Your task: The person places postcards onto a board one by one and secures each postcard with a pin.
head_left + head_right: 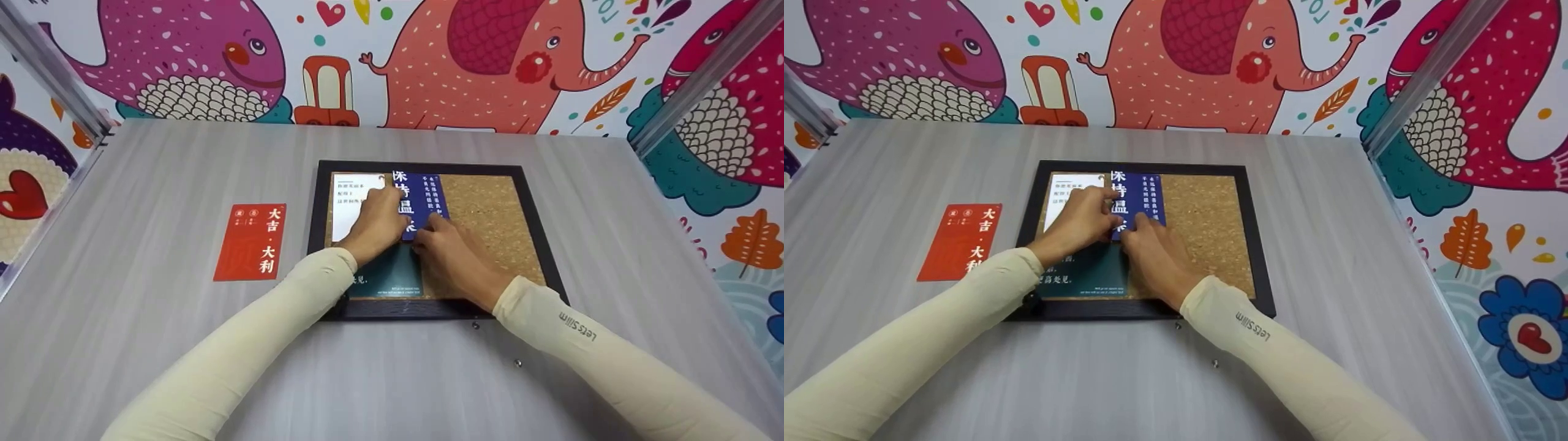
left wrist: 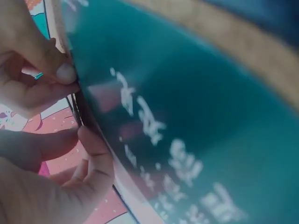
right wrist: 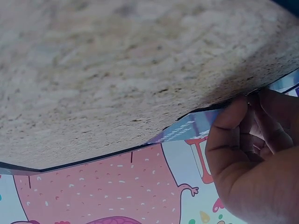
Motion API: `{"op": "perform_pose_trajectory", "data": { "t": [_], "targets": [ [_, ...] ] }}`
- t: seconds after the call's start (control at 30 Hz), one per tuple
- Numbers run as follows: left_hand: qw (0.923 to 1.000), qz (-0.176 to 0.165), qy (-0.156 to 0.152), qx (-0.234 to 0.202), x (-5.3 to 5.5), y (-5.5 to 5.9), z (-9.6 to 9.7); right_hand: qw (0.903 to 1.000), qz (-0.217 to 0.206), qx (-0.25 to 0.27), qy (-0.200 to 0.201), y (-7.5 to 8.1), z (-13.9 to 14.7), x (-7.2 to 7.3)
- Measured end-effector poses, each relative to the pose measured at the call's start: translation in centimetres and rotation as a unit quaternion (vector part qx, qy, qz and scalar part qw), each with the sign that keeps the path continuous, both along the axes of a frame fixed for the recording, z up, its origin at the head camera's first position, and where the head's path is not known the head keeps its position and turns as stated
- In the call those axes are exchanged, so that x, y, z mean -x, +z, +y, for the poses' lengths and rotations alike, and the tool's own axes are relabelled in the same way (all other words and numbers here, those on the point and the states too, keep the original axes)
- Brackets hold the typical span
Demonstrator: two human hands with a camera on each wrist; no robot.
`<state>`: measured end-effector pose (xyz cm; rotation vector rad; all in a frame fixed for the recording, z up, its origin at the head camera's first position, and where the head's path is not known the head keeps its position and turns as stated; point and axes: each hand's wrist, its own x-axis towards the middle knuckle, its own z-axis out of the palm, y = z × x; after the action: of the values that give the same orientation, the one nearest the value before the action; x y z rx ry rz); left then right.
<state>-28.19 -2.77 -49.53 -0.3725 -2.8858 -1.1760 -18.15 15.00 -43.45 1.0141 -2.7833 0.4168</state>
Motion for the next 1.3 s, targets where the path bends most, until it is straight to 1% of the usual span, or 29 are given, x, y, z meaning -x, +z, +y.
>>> {"op": "perform_pose_trajectory", "data": {
  "t": [0.03,0.07,0.13,0.2,0.27,0.3,0.37,0.47,0.5,0.6,0.7,0.73,0.8,0.83,0.9,1.0,1.03,1.07,1.13,1.23,1.3],
  "targets": [
    [0.9999,0.005,-0.008,0.006,-0.2,0.1,0.0,1.0000,0.000,0.000,0.001,0.0,0.0,0.0],
    [0.9998,0.002,-0.014,0.014,-0.8,0.9,0.1,1.0000,0.000,-0.002,0.002,0.0,0.0,0.0],
    [0.9990,0.016,-0.032,0.025,-1.7,1.7,0.0,1.0000,0.001,-0.006,0.001,0.0,-0.1,-0.1],
    [0.9980,0.017,-0.045,0.041,-3.2,3.7,0.1,0.9999,0.005,-0.010,0.003,0.0,-0.1,-0.1],
    [0.9962,0.021,-0.051,0.067,-4.6,5.7,0.2,0.9998,0.009,-0.017,0.006,-0.1,-0.2,-0.1],
    [0.9950,0.029,-0.053,0.080,-5.0,6.0,0.2,0.9998,0.010,-0.018,0.008,0.0,-0.2,-0.1],
    [0.9923,0.023,-0.055,0.108,-5.9,7.5,0.4,0.9997,0.007,-0.017,0.014,0.0,-0.1,-0.2],
    [0.9887,0.032,-0.061,0.133,-6.2,7.7,0.4,0.9998,-0.004,-0.009,0.016,0.2,0.3,-0.4],
    [0.9887,0.038,-0.064,0.131,-5.5,6.7,0.2,0.9998,-0.009,-0.004,0.017,0.2,0.5,-0.6],
    [0.9905,0.035,-0.061,0.118,-5.5,6.6,0.0,0.9996,-0.024,0.008,0.011,0.4,1.1,-1.1],
    [0.9935,0.028,-0.058,0.094,-5.4,6.5,-0.3,0.9995,-0.027,0.016,0.004,0.4,1.9,-1.8],
    [0.9942,0.022,-0.054,0.091,-6.0,7.4,-0.3,0.9996,-0.024,0.017,0.001,0.3,2.2,-2.1],
    [0.9947,0.033,-0.053,0.082,-5.8,7.1,-0.4,0.9995,-0.023,0.023,-0.003,0.2,2.8,-2.6],
    [0.9945,0.045,-0.051,0.080,-5.0,6.0,-0.4,0.9994,-0.023,0.026,-0.006,0.1,3.0,-2.8],
    [0.9931,0.071,-0.046,0.081,-4.1,4.7,-0.5,0.9991,-0.023,0.033,-0.010,-0.1,3.5,-3.2],
    [0.9885,0.109,-0.037,0.097,-3.2,3.3,-0.6,0.9987,-0.025,0.041,-0.018,-0.3,3.9,-3.5],
    [0.9874,0.114,-0.035,0.103,-3.3,3.3,-0.7,0.9987,-0.023,0.041,-0.019,-0.3,4.0,-3.6],
    [0.9868,0.113,-0.035,0.110,-4.0,4.2,-0.7,0.9987,-0.022,0.041,-0.019,-0.4,4.1,-3.7],
    [0.9855,0.107,-0.037,0.126,-5.0,5.4,-0.7,0.9988,-0.020,0.041,-0.019,-0.5,4.1,-3.7],
    [0.9842,0.082,-0.044,0.151,-6.5,7.2,-0.6,0.9988,-0.017,0.041,-0.020,-0.6,4.2,-3.8],
    [0.9818,0.070,-0.050,0.169,-6.9,7.5,-0.4,0.9989,-0.015,0.040,-0.021,-0.7,4.3,-3.8]
  ]
}}
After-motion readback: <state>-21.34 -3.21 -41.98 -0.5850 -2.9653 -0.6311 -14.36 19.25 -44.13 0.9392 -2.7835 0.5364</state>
